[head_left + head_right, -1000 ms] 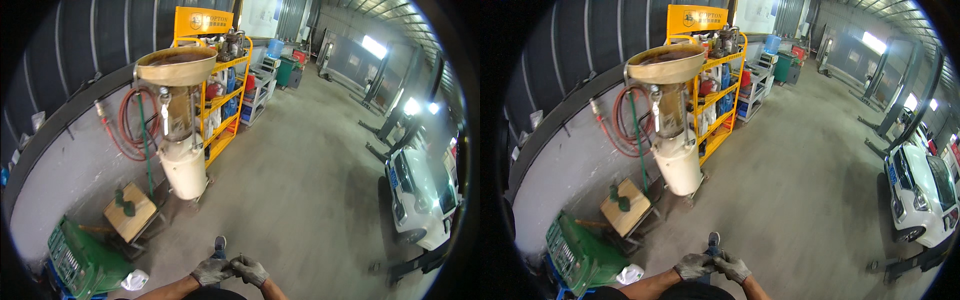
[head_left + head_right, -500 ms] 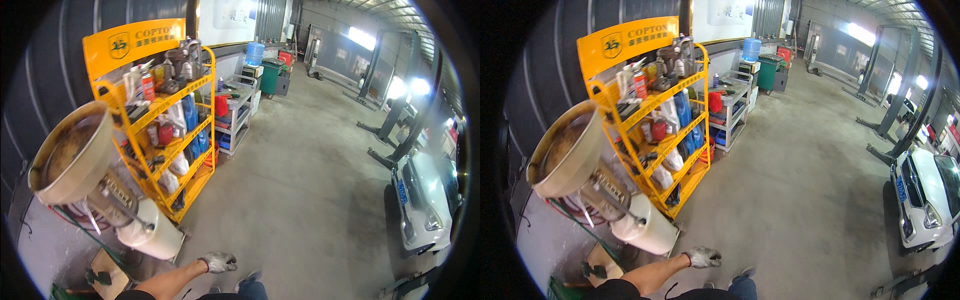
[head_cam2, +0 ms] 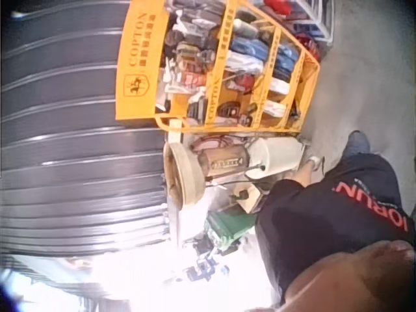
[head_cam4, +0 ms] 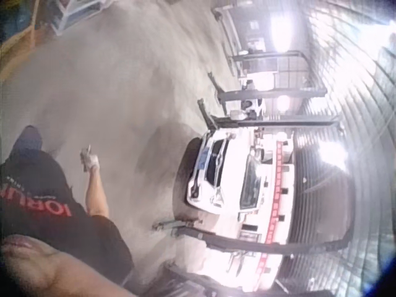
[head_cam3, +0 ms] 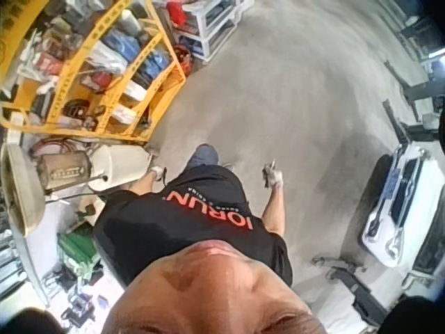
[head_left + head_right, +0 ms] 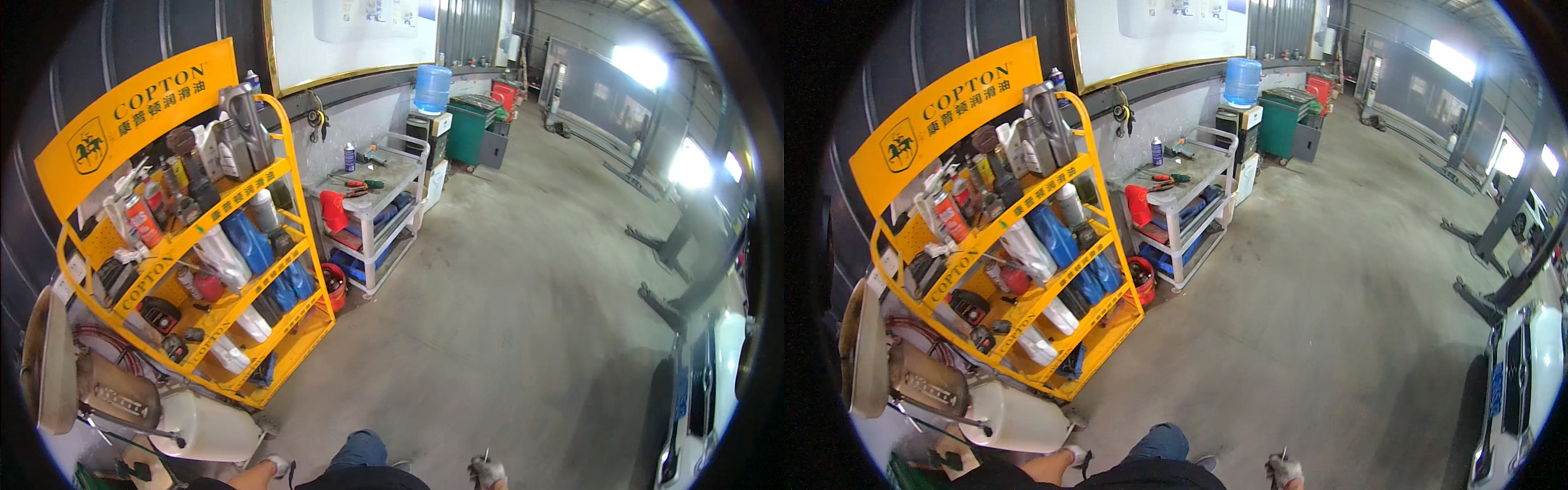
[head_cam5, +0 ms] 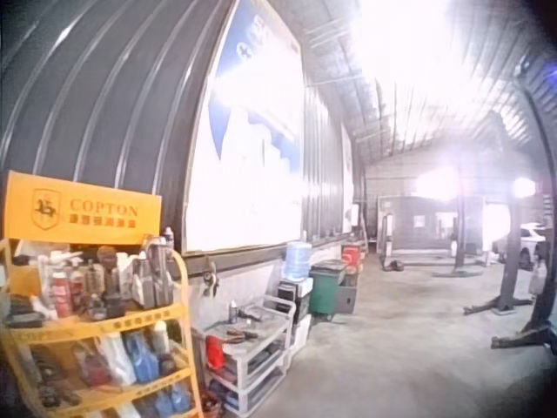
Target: The person works on a car engine with the hood open, using a flashlight and wrench to adjust components. They then walk around the garage, opening and closing multiple tool drawers and cabinets while searching for tools.
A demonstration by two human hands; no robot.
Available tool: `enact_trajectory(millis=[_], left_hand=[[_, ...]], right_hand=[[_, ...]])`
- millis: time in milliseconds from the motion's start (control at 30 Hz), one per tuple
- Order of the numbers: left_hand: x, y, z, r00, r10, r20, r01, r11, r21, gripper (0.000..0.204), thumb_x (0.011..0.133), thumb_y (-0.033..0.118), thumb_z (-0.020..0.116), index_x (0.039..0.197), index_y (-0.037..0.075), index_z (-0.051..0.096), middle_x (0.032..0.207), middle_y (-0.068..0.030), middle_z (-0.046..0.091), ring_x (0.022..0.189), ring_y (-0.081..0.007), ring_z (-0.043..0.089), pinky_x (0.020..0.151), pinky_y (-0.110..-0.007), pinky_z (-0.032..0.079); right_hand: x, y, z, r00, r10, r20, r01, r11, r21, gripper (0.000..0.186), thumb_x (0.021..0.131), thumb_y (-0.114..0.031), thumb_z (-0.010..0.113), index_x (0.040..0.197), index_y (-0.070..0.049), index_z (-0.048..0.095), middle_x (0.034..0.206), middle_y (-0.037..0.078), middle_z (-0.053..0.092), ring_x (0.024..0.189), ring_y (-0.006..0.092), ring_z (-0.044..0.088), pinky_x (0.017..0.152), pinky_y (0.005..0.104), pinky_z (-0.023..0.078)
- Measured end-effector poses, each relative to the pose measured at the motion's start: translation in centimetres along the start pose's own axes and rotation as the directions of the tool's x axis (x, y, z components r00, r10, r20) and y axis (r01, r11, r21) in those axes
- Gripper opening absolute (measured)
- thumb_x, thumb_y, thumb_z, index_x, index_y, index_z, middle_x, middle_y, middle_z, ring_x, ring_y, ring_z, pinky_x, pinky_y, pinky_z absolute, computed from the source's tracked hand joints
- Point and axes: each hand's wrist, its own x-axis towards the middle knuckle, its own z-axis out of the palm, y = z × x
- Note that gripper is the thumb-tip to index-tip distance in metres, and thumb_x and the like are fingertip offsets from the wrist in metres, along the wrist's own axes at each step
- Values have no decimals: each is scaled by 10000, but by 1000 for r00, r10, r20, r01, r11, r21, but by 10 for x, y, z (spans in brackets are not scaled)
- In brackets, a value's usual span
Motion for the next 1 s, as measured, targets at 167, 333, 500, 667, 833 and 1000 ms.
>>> enact_trajectory(millis=[167, 333, 500, 667, 833, 1000], left_hand=[[61, 82, -100, 979, -13, 201, 67, 962, -263, 518, 962, 486, 490, 1209, 60, 650, 1190, -122, 661, 1055, -243, 614, 926, -375, 464], [182, 168, -301, 996, 82, 36, -72, 973, -221, 478, 956, 447, 471, 1205, 85, 660, 1216, -123, 655, 1090, -274, 617, 934, -404, 472], [280, 256, -616, 929, 32, -368, -130, 960, -246, 446, 951, 409, 451, 1200, 110, 671, 1241, -124, 649, 1124, -305, 619, 943, -434, 479], [267, 393, -986, 772, 27, -635, -348, 854, -387, 492, 923, 473, 519, 1238, 118, 648, 1258, -145, 644, 1179, -326, 597, 994, -442, 456], [320, 479, -1138, 664, 27, -747, -423, 838, -346, 450, 914, 404, 559, 1197, 68, 656, 1070, -165, 709, 1008, -308, 661, 909, -420, 485], [439, 447, -1078, 874, -181, -451, 47, 955, -292, 326, 893, 335, 557, 1052, 105, 726, 982, -154, 721, 899, -310, 696, 755, -423, 539]], right_hand=[[131, -199, -77, 978, -205, -20, 206, 976, 64, 262, 922, -212, 636, 1089, -12, 624, 713, 116, 648, 502, 198, 582, 466, 349, 501], [216, -246, -109, 992, -124, 2, 123, 981, -148, 417, 971, -464, 540, 867, -73, 643, 639, 51, 604, 459, 156, 525, 427, 334, 466], [266, -294, -132, 945, 327, -4, -321, 924, -210, 408, 970, -446, 526, 879, -69, 652, 665, 69, 622, 509, 162, 569, 461, 324, 480], [369, -373, -170, 946, 319, -54, -319, 948, 2, 408, 970, -442, 523, 886, -65, 656, 672, 76, 630, 525, 172, 585, 471, 334, 488], [532, -478, -222, 969, 248, 11, -248, 968, 31, 409, 969, -438, 519, 894, -61, 660, 678, 83, 638, 541, 181, 601, 482, 344, 497], [769, -665, -291, 923, -298, 242, 270, 952, 143, 410, 968, -434, 516, 902, -57, 664, 685, 90, 647, 557, 190, 617, 492, 355, 505]])
